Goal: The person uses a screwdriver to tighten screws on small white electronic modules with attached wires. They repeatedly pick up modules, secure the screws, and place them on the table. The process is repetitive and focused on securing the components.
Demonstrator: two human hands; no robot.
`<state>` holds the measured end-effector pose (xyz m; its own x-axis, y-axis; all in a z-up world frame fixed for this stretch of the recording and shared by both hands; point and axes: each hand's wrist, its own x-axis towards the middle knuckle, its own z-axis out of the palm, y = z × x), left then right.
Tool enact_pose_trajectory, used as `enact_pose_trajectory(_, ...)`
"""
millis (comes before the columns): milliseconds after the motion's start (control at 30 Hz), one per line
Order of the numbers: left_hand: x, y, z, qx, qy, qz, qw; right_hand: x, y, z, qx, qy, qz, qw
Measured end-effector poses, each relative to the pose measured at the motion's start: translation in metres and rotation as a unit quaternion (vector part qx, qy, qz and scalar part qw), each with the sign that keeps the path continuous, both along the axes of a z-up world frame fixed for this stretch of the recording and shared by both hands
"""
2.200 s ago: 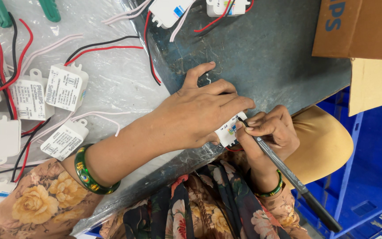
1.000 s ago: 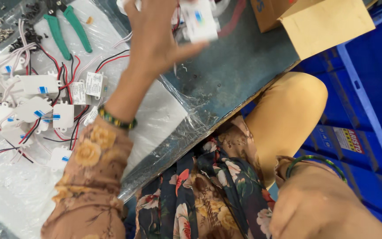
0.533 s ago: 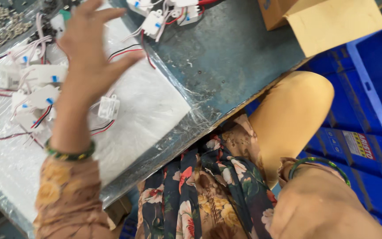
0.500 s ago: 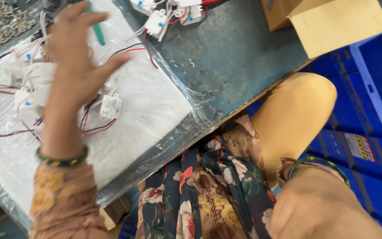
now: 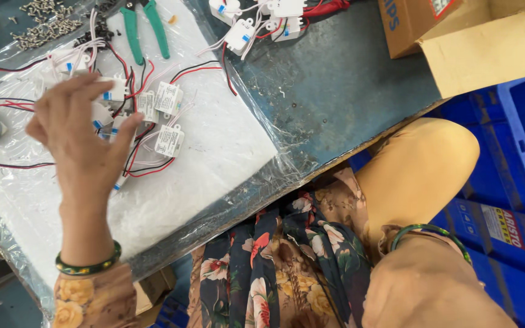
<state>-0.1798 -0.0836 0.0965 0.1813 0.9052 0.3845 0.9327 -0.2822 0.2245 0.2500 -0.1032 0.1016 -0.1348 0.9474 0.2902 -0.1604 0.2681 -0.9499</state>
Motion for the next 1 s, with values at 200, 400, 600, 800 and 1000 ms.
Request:
enact_pose_trajectory(200,0.026,-0.001,-0.011,-0.105,0.040,0.091,0.989,-0.008,-0.008,0.001,-0.001,-0.015,0.002,1.000)
enact_pose_trajectory(400,0.031,0.007,-0.025,-0.036,0.106,0.077,0.991,-0.014,-0.031,0.019,0.014,-0.026,0.050,0.998)
enact_pose_trajectory(600,0.033,0.023,-0.033,-0.027,0.155,0.057,0.986,-0.009,-0.020,0.021,0.000,-0.014,0.035,0.999)
enact_pose_trajectory(800,0.047,0.028,-0.026,-0.050,0.200,0.037,0.978,0.011,0.023,0.002,-0.016,0.015,-0.052,0.998)
enact_pose_trajectory(1000,0.057,0.024,-0.026,-0.064,0.195,0.003,0.979,0.022,0.010,-0.021,-0.004,0.025,-0.075,0.997)
